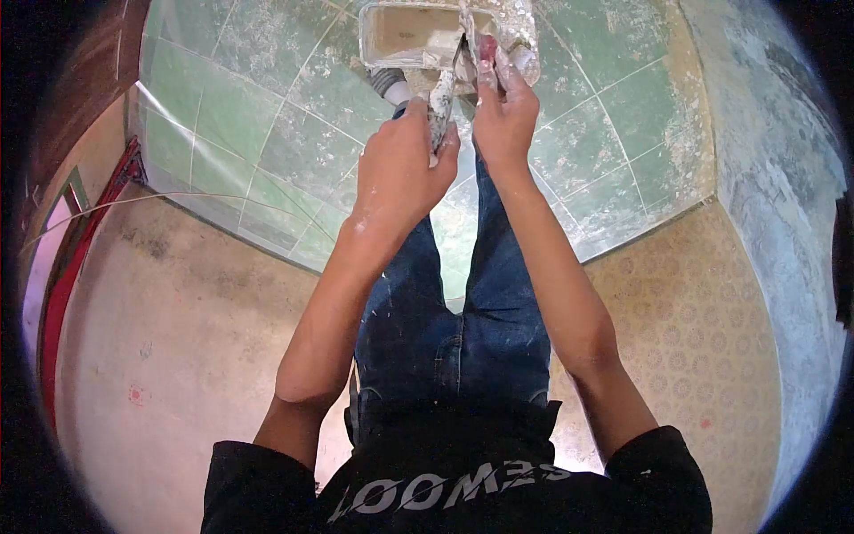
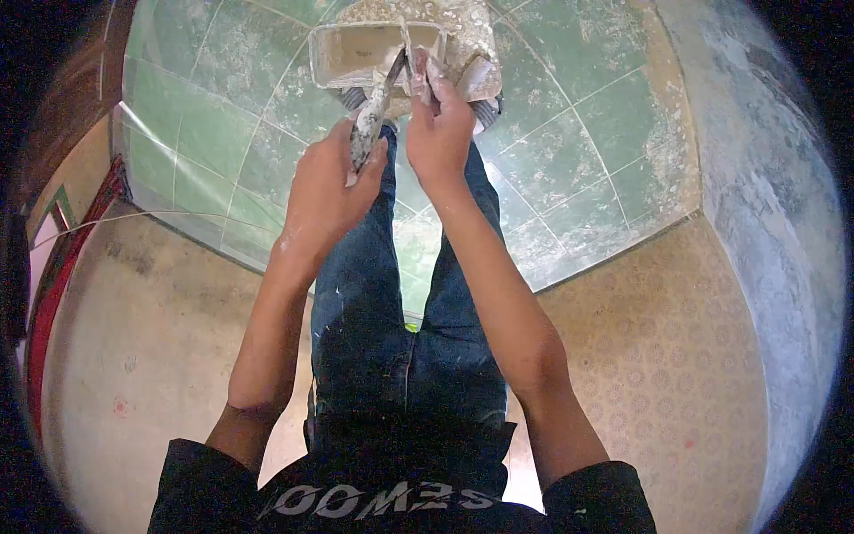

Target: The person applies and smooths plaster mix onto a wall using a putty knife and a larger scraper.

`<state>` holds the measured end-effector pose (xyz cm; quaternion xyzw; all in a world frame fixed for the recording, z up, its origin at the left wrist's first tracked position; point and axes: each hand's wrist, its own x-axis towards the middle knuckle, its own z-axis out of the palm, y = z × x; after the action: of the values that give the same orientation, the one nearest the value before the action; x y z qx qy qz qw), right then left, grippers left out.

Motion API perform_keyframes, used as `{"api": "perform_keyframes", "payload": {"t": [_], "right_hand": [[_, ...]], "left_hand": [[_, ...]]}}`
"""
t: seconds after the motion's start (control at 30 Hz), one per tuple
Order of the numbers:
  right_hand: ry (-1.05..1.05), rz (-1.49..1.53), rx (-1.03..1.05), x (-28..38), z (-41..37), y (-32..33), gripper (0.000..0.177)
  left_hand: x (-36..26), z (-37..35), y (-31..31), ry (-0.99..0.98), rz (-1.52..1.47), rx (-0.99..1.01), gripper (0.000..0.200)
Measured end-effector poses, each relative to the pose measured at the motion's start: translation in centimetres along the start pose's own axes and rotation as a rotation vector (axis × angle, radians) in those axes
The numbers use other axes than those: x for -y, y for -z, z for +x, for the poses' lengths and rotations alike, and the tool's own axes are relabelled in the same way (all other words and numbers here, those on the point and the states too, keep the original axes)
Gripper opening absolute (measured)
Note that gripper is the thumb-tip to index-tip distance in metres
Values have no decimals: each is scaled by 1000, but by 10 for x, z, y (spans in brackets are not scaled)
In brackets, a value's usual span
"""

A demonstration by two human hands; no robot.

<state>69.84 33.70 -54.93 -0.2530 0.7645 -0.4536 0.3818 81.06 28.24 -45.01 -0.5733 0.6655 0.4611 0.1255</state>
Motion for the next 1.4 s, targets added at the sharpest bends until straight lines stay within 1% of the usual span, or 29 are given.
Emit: {"api": "perform_keyframes", "payload": {"t": [0.03, 0.1, 0.17, 0.23, 0.33, 0.4, 0.47, 0.5, 0.57, 0.7, 0.77, 0.8, 0.87, 0.9, 0.93, 1.03, 1.07, 1.1, 1.13, 1.17, 1.2, 1.27, 1.3, 1.33, 1.37, 1.4], "right_hand": [[-78, -91, 25, 11, -3, 3, 27], [-88, -42, 35, 15, -12, 4, 28], [-97, 9, 44, 14, -17, 4, 28], [-107, 123, -23, 11, -19, 5, 31], [-133, 135, -83, 6, -5, 16, 30], [-104, 114, -101, 1, 3, 17, 28], [-136, 124, -51, -4, 6, 18, 30], [-136, 122, -52, -6, 7, 18, 30], [-49, 217, -32, -9, 4, 15, 29], [-83, 150, 33, 1, -8, 18, 29], [-213, 253, -2, 10, -15, 21, 31], [-212, 253, -1, 8, -14, 23, 31], [-111, 143, -88, -2, -10, 31, 31], [-122, 178, -118, -8, -5, 32, 30], [-120, 179, -118, -13, -3, 37, 30], [-333, 391, -147, -1, 6, 44, 27], [-333, 390, -148, -4, 7, 45, 27], [-348, 421, -135, -7, 8, 46, 28], [-362, 452, -121, -10, 9, 45, 30], [-362, 453, -120, -11, 8, 43, 30], [-344, 430, -124, -13, 7, 39, 30], [-327, 407, -129, -19, 5, 32, 30], [-213, 259, -110, -25, 4, 28, 29], [-100, 109, -91, -30, 2, 26, 29], [-129, 180, -112, -20, -1, 21, 27], [-129, 179, -111, -16, -3, 20, 27]], "left_hand": [[1, 3, -2, -25, 19, -28, 31], [5, 12, -6, -51, 37, -55, 31], [12, 21, -8, 29, 69, -47, 38], [19, 21, -6, 8, 44, -74, 39], [18, 14, -3, -16, -14, -91, 40], [17, 9, -4, -22, -49, -85, 40], [21, 5, -12, -86, -134, -70, 35], [22, 5, -15, -87, -136, -69, 35], [25, 7, -22, -72, -80, -53, 37], [38, 14, -31, -39, -62, -60, 38], [43, 14, -31, -32, -48, -99, 39], [44, 13, -30, -32, -48, -100, 39], [46, 8, -25, -38, -80, -131, 39], [48, 6, -23, -39, -79, -132, 39], [50, 5, -22, -72, -146, -160, 39], [52, 0, -17, -132, -279, -200, 40], [49, -3, -14, -159, -347, -214, 40], [45, -7, -12, -159, -347, -212, 40], [41, -13, -8, -87, -314, -114, 40], [37, -19, -6, -17, -279, -17, 41], [32, -24, -7, -16, -277, -19, 41], [20, -31, -13, -101, -255, -48, 42], [16, -34, -16, -70, -179, -22, 44], [12, -36, -19, -69, -181, -20, 44], [7, -38, -21, -87, -141, -32, 46], [3, -38, -23, -105, -99, -45, 48]]}}
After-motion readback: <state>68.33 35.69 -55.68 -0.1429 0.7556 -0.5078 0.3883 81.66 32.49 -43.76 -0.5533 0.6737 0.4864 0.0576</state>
